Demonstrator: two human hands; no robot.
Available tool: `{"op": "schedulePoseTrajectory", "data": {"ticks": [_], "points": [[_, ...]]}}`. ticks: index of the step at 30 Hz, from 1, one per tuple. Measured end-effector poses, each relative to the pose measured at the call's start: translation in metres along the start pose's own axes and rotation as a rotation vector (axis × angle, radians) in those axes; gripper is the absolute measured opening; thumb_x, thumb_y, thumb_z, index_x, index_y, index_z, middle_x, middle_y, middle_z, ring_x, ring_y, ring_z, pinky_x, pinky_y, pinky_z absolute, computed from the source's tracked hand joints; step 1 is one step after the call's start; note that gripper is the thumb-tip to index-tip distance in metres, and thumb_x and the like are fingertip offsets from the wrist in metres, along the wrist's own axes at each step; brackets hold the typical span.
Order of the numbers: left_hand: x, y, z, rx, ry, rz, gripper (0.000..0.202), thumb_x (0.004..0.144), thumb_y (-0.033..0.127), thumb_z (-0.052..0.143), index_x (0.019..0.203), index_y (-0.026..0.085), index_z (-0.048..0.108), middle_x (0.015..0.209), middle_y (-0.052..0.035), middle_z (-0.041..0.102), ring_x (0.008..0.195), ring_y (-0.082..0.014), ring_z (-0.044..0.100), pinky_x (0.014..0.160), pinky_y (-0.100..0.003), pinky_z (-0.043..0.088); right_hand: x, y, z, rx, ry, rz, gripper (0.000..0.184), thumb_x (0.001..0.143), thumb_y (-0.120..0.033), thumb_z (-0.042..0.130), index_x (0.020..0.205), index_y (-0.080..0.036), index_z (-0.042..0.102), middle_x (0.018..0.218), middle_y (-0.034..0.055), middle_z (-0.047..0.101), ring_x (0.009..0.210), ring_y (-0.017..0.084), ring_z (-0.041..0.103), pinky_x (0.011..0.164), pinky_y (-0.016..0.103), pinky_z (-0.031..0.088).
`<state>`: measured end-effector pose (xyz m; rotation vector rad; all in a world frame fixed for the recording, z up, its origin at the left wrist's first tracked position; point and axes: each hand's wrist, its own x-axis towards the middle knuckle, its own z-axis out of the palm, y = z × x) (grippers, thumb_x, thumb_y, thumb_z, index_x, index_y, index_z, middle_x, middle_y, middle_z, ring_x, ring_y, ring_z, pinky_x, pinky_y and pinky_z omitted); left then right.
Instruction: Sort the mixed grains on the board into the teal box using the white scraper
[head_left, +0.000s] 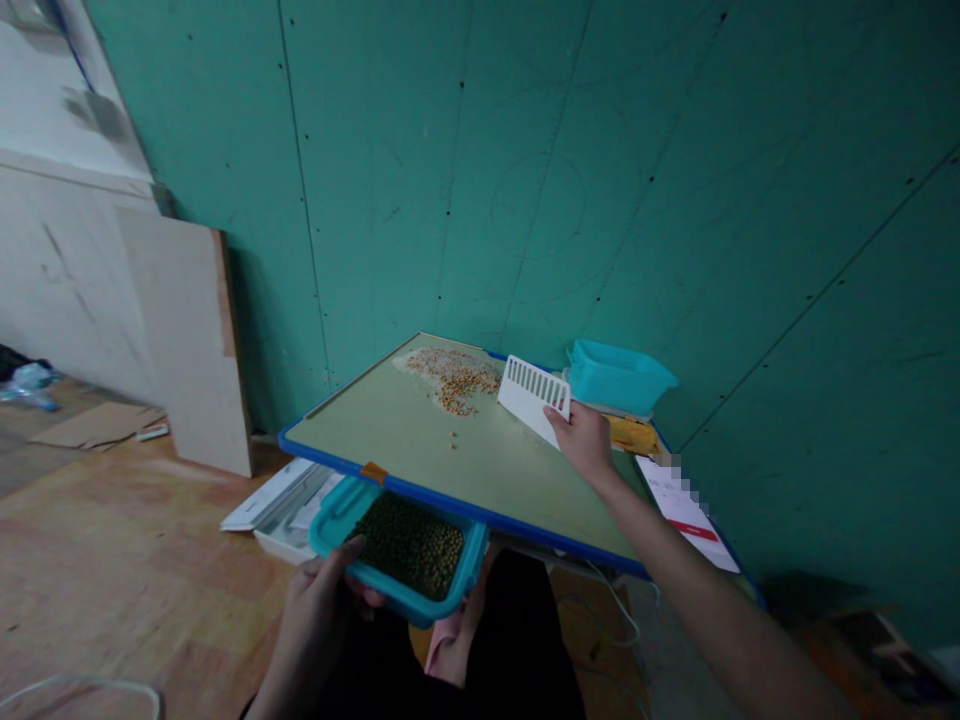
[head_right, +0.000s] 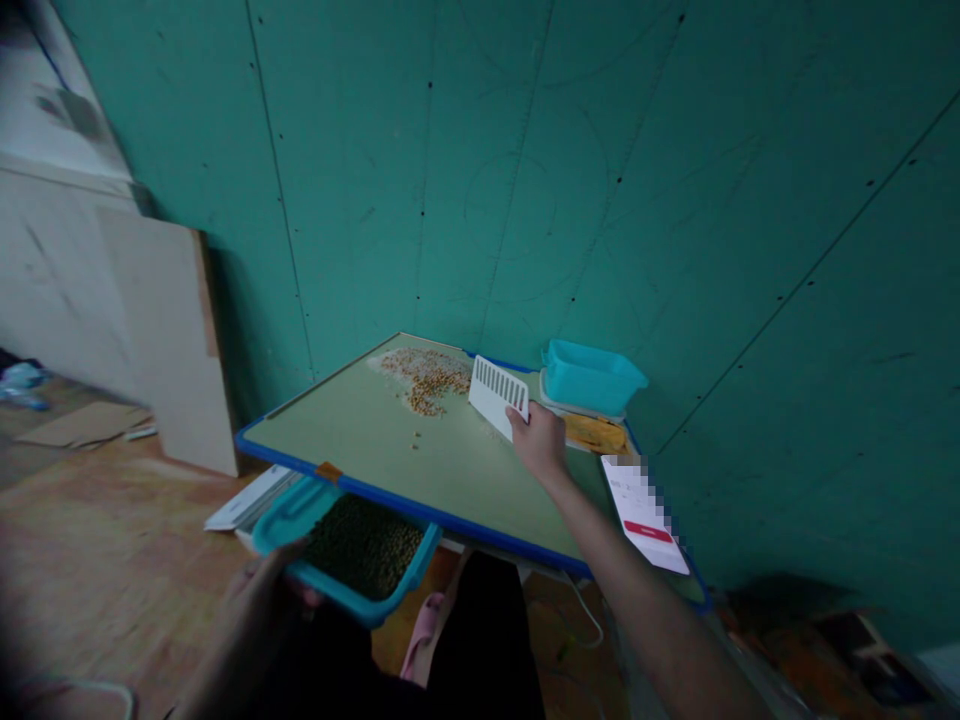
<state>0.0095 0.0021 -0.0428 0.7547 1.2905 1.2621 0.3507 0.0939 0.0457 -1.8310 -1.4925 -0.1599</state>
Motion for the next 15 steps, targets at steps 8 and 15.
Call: {"op": "schedulePoseTrajectory", "data": {"ticks": [8, 15], "points": [[0.011, -0.013, -0.004, -0.114, -0.031, 0.002, 0.044, 0.075, 0.043, 0.076, 0.038, 0.022, 0.063, 0.040, -0.0033, 0.065, 0.030, -0.0133, 0.051, 0.038, -0.025, 0.041, -0.009, -0.012, 0.008, 0.164, -0.017, -0.039, 0.034, 0.087, -0.045, 0.063, 0.081, -0.015, 0.078, 0.067, 0.0093, 0.075, 0.059, 0.021, 0.064, 0.055, 0.028, 0.037], [0.011, -0.007, -0.004, -0.077, -0.021, -0.010, 0.047, 0.078, 0.043, 0.075, 0.038, 0.022, 0.064, 0.040, -0.0051, 0.065, 0.030, -0.0140, 0.052, 0.037, -0.025, 0.043, -0.020, -0.015, 0.015, 0.327, -0.035, -0.036, 0.048, 0.083, -0.060, 0.062, 0.079, -0.014, 0.078, 0.063, 0.0088, 0.073, 0.057, 0.022, 0.063, 0.051, 0.028, 0.037]]}}
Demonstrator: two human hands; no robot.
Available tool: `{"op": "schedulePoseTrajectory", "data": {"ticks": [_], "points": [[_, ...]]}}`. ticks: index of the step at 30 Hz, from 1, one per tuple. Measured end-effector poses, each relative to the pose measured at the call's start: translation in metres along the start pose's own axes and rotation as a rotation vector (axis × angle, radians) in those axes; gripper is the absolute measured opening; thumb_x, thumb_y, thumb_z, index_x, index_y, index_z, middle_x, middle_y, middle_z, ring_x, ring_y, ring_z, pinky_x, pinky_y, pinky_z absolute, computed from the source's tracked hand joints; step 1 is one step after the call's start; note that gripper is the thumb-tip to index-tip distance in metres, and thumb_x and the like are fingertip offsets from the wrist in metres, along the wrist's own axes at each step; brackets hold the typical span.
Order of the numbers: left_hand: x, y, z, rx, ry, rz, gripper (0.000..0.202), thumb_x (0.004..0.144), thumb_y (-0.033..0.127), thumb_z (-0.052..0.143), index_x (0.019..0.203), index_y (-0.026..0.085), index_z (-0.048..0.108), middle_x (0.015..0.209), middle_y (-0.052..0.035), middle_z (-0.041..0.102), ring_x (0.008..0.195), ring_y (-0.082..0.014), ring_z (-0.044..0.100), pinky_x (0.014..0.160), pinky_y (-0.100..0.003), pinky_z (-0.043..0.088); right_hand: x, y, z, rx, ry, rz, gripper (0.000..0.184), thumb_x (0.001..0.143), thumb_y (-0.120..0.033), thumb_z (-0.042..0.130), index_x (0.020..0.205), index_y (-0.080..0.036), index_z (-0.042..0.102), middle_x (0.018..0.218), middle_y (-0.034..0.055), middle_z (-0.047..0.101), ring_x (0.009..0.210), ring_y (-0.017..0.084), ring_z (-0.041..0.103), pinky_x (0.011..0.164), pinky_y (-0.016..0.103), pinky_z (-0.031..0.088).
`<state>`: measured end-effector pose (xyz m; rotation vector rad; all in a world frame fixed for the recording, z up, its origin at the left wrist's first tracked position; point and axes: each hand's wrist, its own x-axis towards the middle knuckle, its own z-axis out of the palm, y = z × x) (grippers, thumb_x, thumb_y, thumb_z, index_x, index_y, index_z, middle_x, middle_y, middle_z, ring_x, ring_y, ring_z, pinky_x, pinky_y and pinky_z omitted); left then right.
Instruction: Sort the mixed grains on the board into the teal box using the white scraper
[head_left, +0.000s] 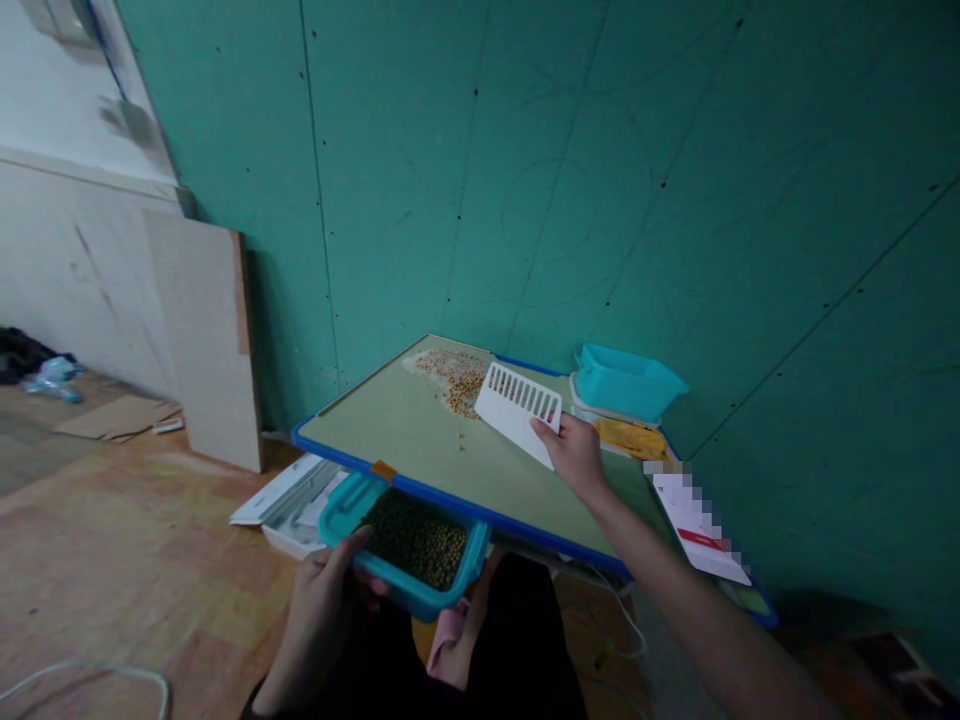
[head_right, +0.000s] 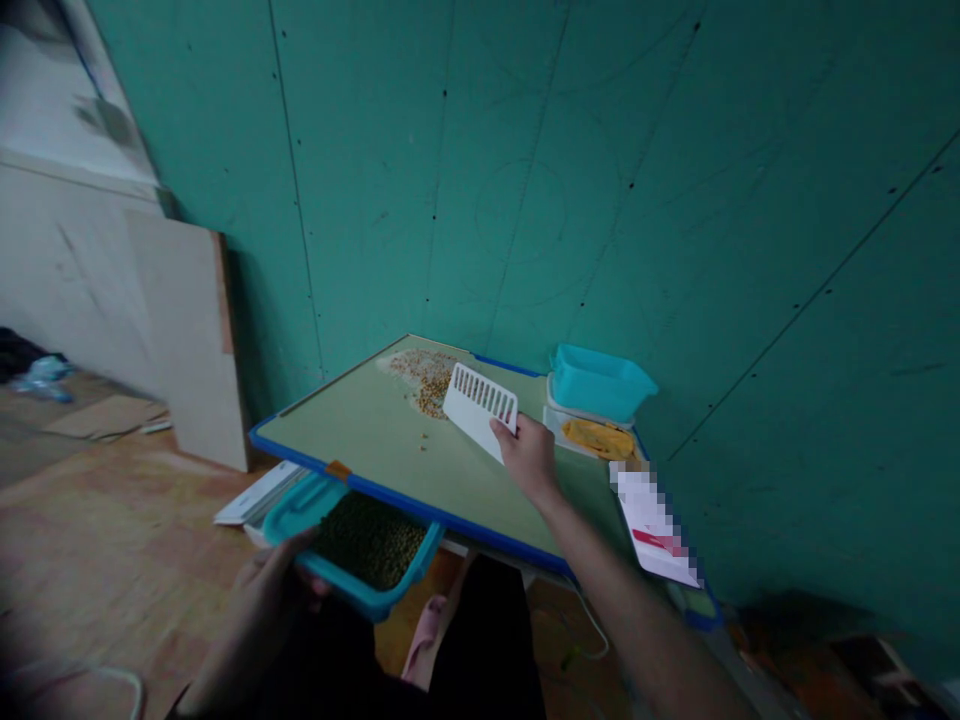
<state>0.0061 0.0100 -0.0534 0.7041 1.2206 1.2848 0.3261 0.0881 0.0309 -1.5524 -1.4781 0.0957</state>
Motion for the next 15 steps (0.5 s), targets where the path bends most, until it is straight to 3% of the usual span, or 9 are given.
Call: {"op": "schedulePoseTrajectory", "data": {"ticks": [10, 15], "points": [[0.005, -0.005, -0.004, 0.011, -0.079, 0.017, 0.046, 0.080, 0.045, 0.071, 0.041, 0.021, 0.067, 0.041, -0.0066, 0.067, 0.032, -0.0142, 0.054, 0.038, -0.023, 0.046, -0.016, -0.003, 0.002, 0.129, -0.016, 0.048, 0.046, 0.083, -0.061, 0.065, 0.081, -0.016, 0.077, 0.074, 0.0109, 0.078, 0.063, 0.026, 0.069, 0.058, 0.032, 0.048], [0.004, -0.007, -0.006, 0.000, -0.067, -0.004, 0.048, 0.080, 0.047, 0.072, 0.041, 0.020, 0.068, 0.041, -0.0067, 0.066, 0.032, -0.0144, 0.055, 0.037, -0.023, 0.046, -0.020, -0.003, 0.005, 0.207, -0.025, 0.057, 0.044, 0.084, -0.059, 0.067, 0.088, -0.016, 0.078, 0.085, 0.0124, 0.081, 0.076, 0.030, 0.075, 0.067, 0.035, 0.054]]}}
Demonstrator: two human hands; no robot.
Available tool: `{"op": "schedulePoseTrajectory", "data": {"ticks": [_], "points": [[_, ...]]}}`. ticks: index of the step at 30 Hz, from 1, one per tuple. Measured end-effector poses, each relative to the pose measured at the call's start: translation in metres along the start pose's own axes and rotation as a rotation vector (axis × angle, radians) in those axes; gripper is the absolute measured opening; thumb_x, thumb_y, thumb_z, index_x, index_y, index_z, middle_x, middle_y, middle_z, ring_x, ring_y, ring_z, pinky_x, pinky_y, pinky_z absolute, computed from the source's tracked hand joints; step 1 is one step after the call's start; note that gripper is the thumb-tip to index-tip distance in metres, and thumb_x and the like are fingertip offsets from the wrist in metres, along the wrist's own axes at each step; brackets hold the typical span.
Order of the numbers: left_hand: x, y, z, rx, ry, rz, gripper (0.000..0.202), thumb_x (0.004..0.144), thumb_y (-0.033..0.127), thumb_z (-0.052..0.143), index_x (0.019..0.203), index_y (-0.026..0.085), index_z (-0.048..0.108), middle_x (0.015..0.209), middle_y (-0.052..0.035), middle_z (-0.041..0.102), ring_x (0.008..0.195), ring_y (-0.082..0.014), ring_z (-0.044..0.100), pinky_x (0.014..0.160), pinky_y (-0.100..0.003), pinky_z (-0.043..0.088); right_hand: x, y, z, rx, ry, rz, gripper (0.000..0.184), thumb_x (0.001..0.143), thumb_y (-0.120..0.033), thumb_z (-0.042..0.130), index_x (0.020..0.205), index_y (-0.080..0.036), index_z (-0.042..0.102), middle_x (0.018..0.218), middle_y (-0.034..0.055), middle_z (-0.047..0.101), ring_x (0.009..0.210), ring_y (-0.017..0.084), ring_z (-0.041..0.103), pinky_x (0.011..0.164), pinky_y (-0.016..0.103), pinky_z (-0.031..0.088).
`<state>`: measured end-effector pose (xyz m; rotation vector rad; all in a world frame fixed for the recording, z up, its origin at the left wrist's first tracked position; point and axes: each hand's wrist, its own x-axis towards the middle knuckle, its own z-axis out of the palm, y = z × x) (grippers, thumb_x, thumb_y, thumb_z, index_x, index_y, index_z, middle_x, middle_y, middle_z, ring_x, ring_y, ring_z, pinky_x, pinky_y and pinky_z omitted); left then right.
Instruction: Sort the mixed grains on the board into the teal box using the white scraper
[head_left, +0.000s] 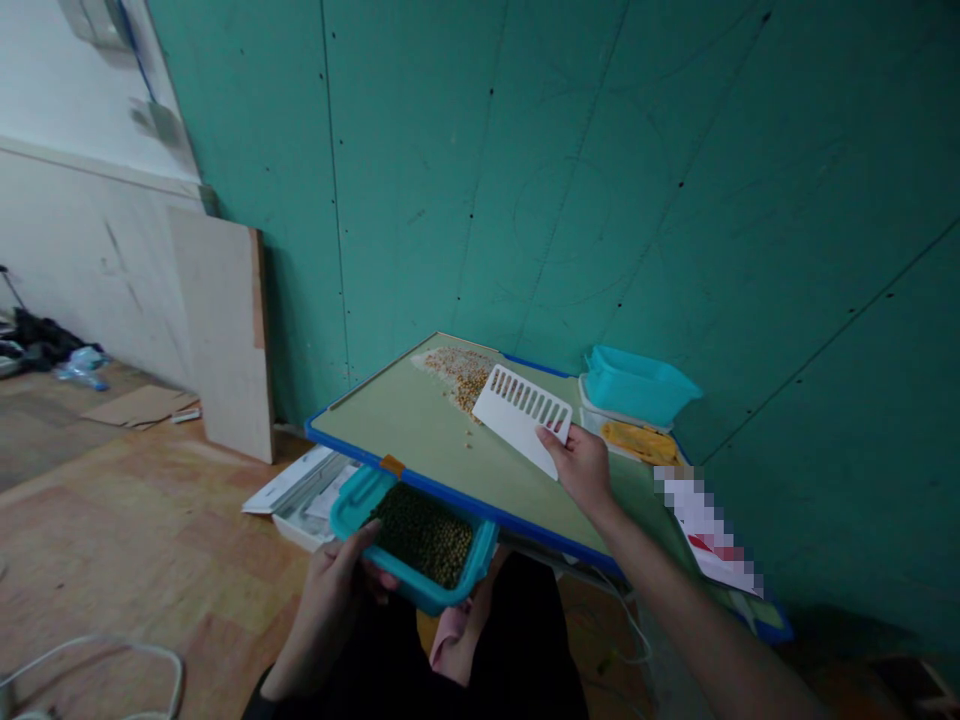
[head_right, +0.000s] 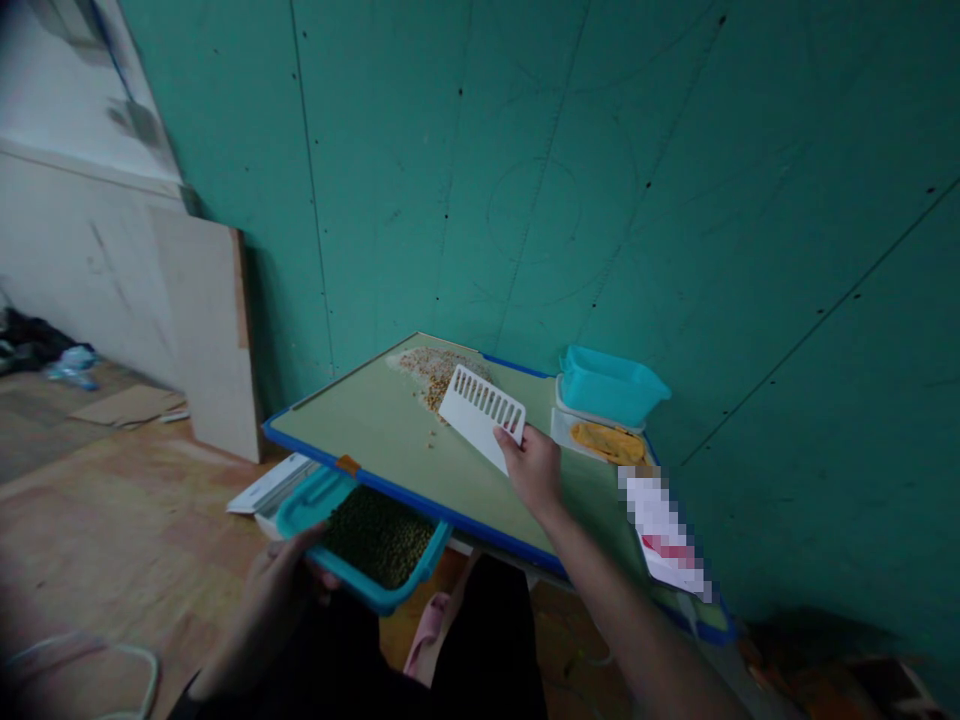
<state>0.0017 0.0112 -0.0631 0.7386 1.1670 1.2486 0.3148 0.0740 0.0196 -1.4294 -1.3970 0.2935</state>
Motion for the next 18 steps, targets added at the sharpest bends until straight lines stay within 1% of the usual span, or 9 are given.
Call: {"op": "schedulePoseTrajectory", "data": {"ticks": [2, 4, 6, 11, 15, 18], "points": [[0.002, -0.002, -0.001, 0.003, 0.003, 0.005, 0.048, 0.079, 0.050, 0.073, 0.042, 0.020, 0.069, 0.040, -0.0064, 0.066, 0.032, -0.0143, 0.055, 0.037, -0.023, 0.045, 0.000, 0.002, 0.001, 0.021, -0.006, 0.003, 0.043, 0.084, -0.057, 0.068, 0.090, -0.016, 0.078, 0.090, 0.0127, 0.082, 0.081, 0.031, 0.076, 0.071, 0.036, 0.056], [0.004, -0.004, -0.002, 0.012, 0.004, 0.021, 0.048, 0.078, 0.050, 0.073, 0.041, 0.020, 0.069, 0.040, -0.0062, 0.066, 0.032, -0.0139, 0.054, 0.037, -0.023, 0.045, 0.001, 0.004, 0.001, 0.034, -0.002, 0.011, 0.042, 0.084, -0.057, 0.068, 0.090, -0.016, 0.078, 0.091, 0.0128, 0.082, 0.082, 0.031, 0.076, 0.073, 0.037, 0.056], [0.006, -0.005, -0.004, 0.016, -0.001, 0.025, 0.049, 0.078, 0.051, 0.073, 0.040, 0.021, 0.068, 0.040, -0.0065, 0.066, 0.031, -0.0138, 0.053, 0.036, -0.024, 0.045, 0.004, 0.005, 0.000, 0.039, 0.003, 0.012, 0.043, 0.083, -0.058, 0.069, 0.089, -0.016, 0.078, 0.088, 0.0125, 0.081, 0.079, 0.030, 0.075, 0.072, 0.037, 0.056], [0.005, -0.002, -0.004, 0.010, -0.026, 0.020, 0.049, 0.076, 0.050, 0.073, 0.038, 0.020, 0.067, 0.039, -0.0065, 0.064, 0.029, -0.0134, 0.052, 0.035, -0.024, 0.044, 0.018, 0.007, -0.003, -0.004, -0.017, -0.005, 0.044, 0.079, -0.059, 0.069, 0.083, -0.016, 0.077, 0.077, 0.0104, 0.079, 0.069, 0.028, 0.071, 0.064, 0.035, 0.053], [0.001, 0.002, 0.000, 0.002, -0.013, 0.045, 0.049, 0.076, 0.049, 0.073, 0.038, 0.020, 0.067, 0.039, -0.0060, 0.064, 0.030, -0.0126, 0.052, 0.036, -0.022, 0.044, 0.026, 0.010, -0.003, 0.022, -0.052, 0.018, 0.044, 0.076, -0.059, 0.070, 0.080, -0.016, 0.077, 0.079, 0.0111, 0.080, 0.073, 0.029, 0.073, 0.066, 0.035, 0.054], [-0.001, 0.004, 0.003, -0.005, -0.009, 0.044, 0.049, 0.076, 0.049, 0.073, 0.038, 0.019, 0.067, 0.038, -0.0065, 0.063, 0.030, -0.0123, 0.051, 0.035, -0.022, 0.044, 0.028, 0.013, -0.001, 0.079, -0.070, 0.053, 0.046, 0.072, -0.060, 0.073, 0.084, -0.015, 0.079, 0.082, 0.0118, 0.081, 0.076, 0.031, 0.075, 0.069, 0.037, 0.056]]}}
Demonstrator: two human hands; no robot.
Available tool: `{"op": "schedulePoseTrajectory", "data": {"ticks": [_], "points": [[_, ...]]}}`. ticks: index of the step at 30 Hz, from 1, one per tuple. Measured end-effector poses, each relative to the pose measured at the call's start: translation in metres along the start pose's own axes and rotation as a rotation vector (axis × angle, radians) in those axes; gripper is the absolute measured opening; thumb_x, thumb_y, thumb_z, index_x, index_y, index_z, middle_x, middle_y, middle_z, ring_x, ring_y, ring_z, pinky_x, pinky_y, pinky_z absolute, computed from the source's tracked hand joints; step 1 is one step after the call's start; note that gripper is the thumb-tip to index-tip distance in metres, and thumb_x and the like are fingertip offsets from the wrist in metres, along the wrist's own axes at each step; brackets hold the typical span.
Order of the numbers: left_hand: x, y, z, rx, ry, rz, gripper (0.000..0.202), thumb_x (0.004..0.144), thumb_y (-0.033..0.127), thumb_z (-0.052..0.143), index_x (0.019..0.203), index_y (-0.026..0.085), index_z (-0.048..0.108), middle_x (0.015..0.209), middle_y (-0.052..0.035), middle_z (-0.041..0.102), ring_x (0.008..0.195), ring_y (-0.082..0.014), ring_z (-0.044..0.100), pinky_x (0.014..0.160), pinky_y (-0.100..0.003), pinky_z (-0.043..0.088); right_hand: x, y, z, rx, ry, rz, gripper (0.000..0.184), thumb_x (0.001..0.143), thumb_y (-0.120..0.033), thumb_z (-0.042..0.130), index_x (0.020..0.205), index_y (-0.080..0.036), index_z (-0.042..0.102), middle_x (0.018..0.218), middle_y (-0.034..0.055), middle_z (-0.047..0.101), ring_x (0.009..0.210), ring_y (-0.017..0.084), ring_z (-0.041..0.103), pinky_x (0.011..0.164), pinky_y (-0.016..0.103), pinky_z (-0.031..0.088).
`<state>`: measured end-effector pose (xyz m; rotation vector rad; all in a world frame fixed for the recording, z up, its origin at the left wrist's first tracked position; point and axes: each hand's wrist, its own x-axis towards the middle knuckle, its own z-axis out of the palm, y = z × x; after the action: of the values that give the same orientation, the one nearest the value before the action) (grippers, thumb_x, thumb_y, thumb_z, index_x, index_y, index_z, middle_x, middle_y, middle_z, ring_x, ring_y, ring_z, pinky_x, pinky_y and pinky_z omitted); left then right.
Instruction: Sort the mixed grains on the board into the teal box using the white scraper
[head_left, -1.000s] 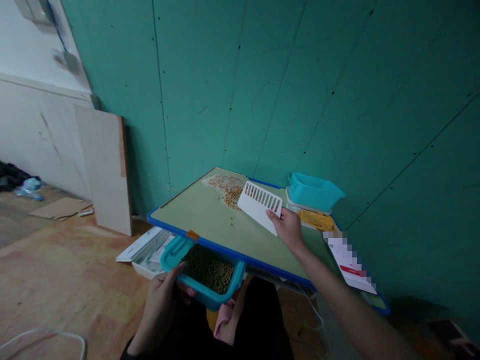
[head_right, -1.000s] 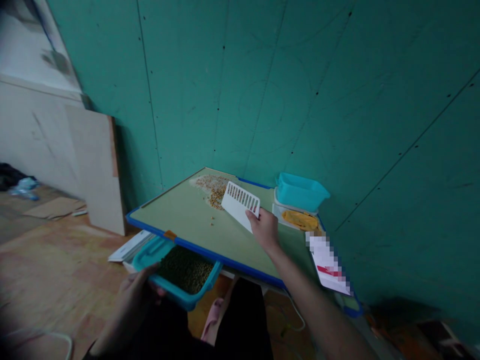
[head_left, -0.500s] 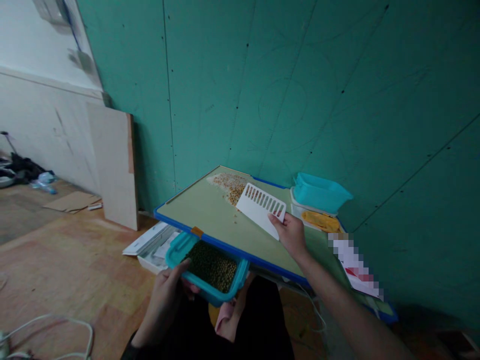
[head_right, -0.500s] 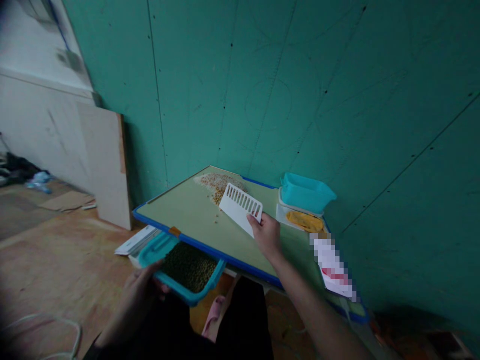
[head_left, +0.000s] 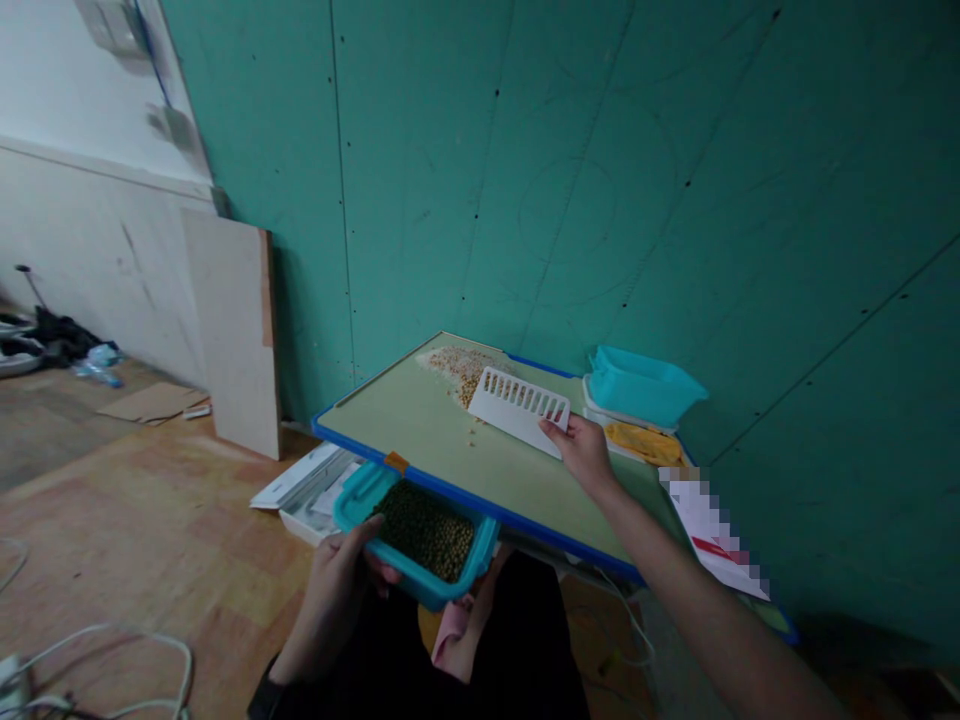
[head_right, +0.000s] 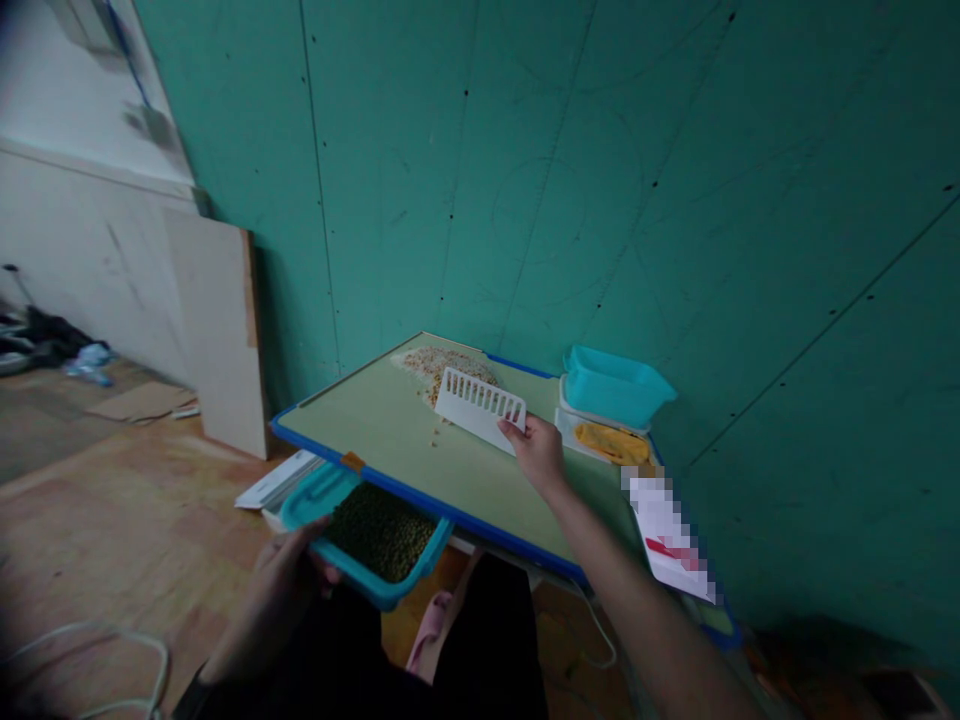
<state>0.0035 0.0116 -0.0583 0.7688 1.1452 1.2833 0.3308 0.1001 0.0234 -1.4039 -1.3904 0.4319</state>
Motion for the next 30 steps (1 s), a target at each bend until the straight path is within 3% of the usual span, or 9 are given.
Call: {"op": "schedulePoseTrajectory", "data": {"ticks": [6, 17, 30], "points": [[-0.0031, 0.0038, 0.0008, 0.017, 0.002, 0.003, 0.048, 0.078, 0.047, 0.070, 0.038, 0.020, 0.064, 0.039, -0.0067, 0.064, 0.031, -0.0127, 0.052, 0.036, -0.023, 0.043, 0.0027, 0.0037, 0.0015, 0.063, 0.011, 0.023, 0.053, 0.068, -0.065, 0.078, 0.088, -0.017, 0.080, 0.089, 0.0122, 0.083, 0.084, 0.034, 0.077, 0.073, 0.040, 0.059], [0.0040, -0.0049, -0.0054, 0.038, 0.002, -0.027, 0.050, 0.079, 0.047, 0.069, 0.036, 0.021, 0.065, 0.037, -0.0051, 0.061, 0.031, -0.0131, 0.051, 0.037, -0.025, 0.043, 0.0053, 0.0043, -0.0004, 0.075, 0.017, 0.048, 0.054, 0.064, -0.064, 0.079, 0.084, -0.014, 0.080, 0.085, 0.0133, 0.082, 0.076, 0.032, 0.075, 0.067, 0.037, 0.055], [0.0019, -0.0013, -0.0047, 0.020, -0.008, -0.028, 0.047, 0.078, 0.045, 0.070, 0.038, 0.021, 0.067, 0.037, -0.0052, 0.061, 0.031, -0.0134, 0.052, 0.037, -0.024, 0.044, 0.0083, 0.0100, -0.0026, 0.078, 0.035, 0.025, 0.055, 0.063, -0.068, 0.081, 0.081, -0.017, 0.079, 0.082, 0.0120, 0.082, 0.074, 0.030, 0.074, 0.065, 0.036, 0.056]]}}
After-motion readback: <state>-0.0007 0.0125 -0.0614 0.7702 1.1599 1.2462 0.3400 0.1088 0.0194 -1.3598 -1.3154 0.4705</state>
